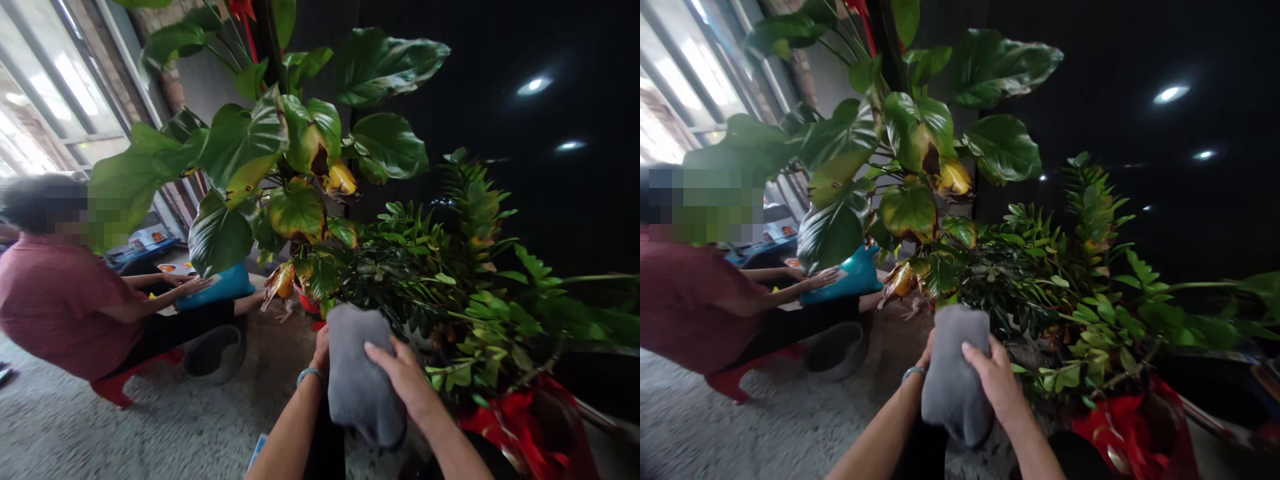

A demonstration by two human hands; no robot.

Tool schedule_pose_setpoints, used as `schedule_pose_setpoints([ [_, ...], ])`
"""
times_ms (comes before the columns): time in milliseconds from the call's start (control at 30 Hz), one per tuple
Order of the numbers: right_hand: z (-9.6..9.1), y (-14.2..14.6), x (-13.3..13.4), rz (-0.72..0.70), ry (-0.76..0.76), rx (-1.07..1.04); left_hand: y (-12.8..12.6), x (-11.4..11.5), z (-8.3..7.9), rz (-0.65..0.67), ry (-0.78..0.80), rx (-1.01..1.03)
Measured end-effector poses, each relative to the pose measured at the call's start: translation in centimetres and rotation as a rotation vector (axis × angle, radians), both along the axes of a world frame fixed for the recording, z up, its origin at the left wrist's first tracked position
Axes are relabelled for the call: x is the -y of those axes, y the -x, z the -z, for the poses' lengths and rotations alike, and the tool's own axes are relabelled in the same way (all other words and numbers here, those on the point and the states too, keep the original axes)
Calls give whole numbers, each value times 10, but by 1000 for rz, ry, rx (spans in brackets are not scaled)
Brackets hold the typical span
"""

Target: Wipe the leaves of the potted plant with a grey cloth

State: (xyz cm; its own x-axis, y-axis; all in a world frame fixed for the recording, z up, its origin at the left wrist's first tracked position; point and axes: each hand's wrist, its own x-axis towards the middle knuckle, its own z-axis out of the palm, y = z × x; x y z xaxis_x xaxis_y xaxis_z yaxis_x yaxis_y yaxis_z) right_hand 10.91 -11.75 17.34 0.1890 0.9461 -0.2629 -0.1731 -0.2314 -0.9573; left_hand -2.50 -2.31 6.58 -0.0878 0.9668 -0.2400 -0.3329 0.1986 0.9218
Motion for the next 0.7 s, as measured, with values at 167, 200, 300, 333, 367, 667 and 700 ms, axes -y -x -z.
schedule_pose_setpoints([
  [167, -36, -28, -45, 189, -128, -216, -6, 2, -1, 19, 62, 89],
  [200, -30, -29, -48, 190, -65, -270, -7, 0, -1, 18, 82, 94],
  [300, 7, -19, -34, 72, 161, -326, -6, -4, 2, 9, 103, 97],
  [333, 19, -16, -24, -5, 183, -290, -6, -5, 4, 6, 103, 99],
  [367, 29, -15, -14, -3, 152, -218, -5, -6, 5, 5, 103, 101],
  [667, -21, -63, -41, 513, -218, -248, -7, -5, 2, 34, 99, 84],
  [700, -18, -59, -45, 510, -163, -297, -9, -4, 1, 30, 99, 84],
])
